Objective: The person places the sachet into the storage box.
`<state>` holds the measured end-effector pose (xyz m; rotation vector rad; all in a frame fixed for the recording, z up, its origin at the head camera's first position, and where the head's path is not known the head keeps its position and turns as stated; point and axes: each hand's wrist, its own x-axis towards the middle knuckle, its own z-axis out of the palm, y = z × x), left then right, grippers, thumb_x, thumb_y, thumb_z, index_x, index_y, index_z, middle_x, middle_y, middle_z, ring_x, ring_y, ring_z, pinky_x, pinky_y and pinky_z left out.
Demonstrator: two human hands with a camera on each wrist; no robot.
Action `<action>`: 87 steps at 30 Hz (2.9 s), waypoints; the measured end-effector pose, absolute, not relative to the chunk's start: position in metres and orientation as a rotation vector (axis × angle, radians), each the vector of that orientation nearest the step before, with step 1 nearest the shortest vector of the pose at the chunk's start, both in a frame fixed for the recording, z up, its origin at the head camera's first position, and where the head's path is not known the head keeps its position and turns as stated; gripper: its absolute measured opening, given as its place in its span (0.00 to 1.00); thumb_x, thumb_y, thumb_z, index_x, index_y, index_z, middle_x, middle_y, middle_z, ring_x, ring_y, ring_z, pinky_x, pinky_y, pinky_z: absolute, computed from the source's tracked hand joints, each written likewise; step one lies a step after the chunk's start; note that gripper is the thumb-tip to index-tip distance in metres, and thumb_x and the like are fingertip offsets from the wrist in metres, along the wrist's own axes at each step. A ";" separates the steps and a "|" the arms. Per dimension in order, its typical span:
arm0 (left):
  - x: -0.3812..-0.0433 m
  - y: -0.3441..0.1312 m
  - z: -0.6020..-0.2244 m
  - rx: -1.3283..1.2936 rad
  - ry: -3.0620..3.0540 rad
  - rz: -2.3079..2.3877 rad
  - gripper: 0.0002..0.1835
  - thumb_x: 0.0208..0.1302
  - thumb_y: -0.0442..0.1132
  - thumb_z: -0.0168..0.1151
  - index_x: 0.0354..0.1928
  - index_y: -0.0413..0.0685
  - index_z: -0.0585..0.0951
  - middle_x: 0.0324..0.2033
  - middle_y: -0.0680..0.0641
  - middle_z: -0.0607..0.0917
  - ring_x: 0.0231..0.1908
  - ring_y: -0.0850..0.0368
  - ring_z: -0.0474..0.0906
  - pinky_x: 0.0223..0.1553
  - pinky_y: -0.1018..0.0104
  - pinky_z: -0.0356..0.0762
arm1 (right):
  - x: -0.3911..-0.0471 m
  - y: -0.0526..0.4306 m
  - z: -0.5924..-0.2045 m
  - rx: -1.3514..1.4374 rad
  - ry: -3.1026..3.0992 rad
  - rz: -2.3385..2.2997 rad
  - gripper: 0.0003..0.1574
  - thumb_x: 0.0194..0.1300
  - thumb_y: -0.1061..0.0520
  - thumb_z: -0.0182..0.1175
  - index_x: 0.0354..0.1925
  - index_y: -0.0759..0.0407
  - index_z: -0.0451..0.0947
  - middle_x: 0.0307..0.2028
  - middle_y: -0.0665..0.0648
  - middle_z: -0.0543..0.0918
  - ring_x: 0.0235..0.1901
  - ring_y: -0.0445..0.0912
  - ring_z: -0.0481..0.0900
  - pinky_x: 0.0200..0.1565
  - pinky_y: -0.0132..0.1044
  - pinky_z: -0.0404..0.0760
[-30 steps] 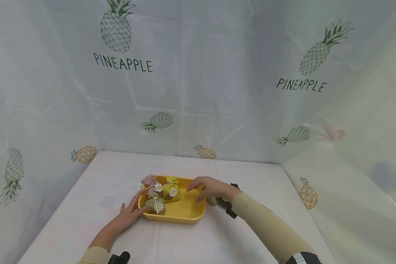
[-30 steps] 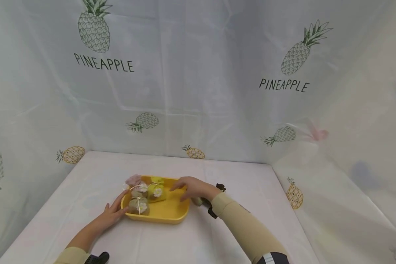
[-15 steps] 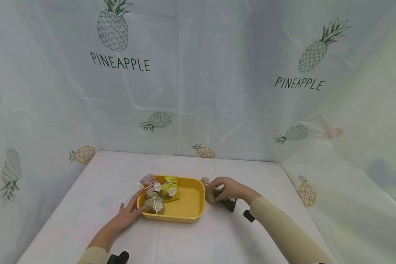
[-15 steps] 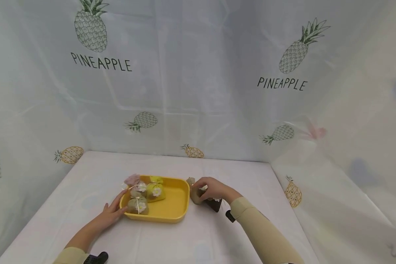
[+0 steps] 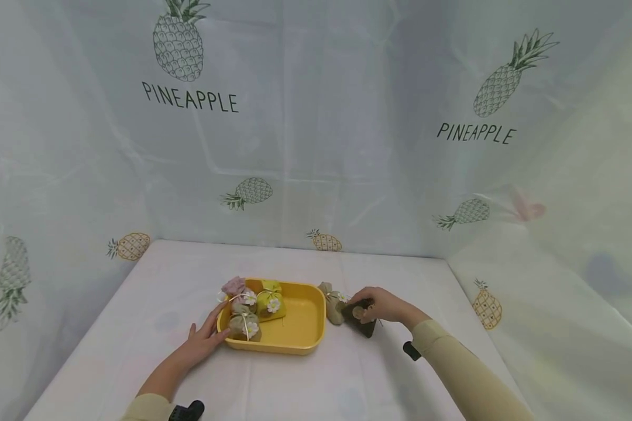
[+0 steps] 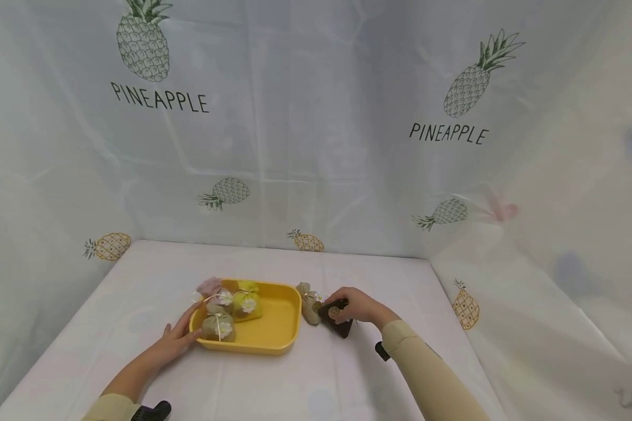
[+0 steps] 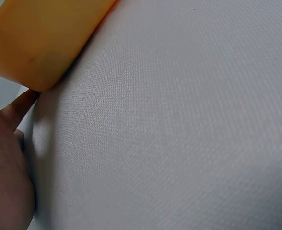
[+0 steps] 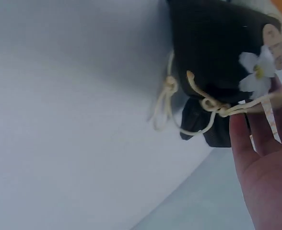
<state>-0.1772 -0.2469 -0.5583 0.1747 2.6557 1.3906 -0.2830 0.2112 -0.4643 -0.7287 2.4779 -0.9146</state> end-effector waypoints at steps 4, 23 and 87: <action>-0.177 -0.248 -0.558 0.182 2.656 1.396 0.39 0.72 0.51 0.53 0.77 0.51 0.46 0.69 0.31 0.59 0.71 0.29 0.41 0.59 0.28 0.15 | -0.284 0.220 -0.471 -0.720 2.506 -0.936 0.29 0.49 0.68 0.73 0.52 0.57 0.82 0.56 0.60 0.77 0.58 0.60 0.72 0.55 0.56 0.74; -0.175 -0.244 -0.556 0.146 2.660 1.401 0.40 0.71 0.52 0.54 0.76 0.52 0.48 0.70 0.31 0.57 0.71 0.29 0.42 0.60 0.28 0.15 | -0.292 0.236 -0.499 -0.586 2.595 -1.020 0.31 0.47 0.64 0.76 0.53 0.55 0.82 0.56 0.60 0.77 0.58 0.60 0.71 0.58 0.58 0.71; -0.176 -0.245 -0.557 0.161 2.652 1.387 0.39 0.72 0.52 0.52 0.77 0.52 0.46 0.71 0.33 0.55 0.71 0.30 0.40 0.60 0.29 0.15 | -0.299 0.103 -0.420 -1.120 2.441 -0.972 0.26 0.53 0.68 0.72 0.48 0.47 0.83 0.49 0.46 0.77 0.48 0.44 0.75 0.44 0.36 0.81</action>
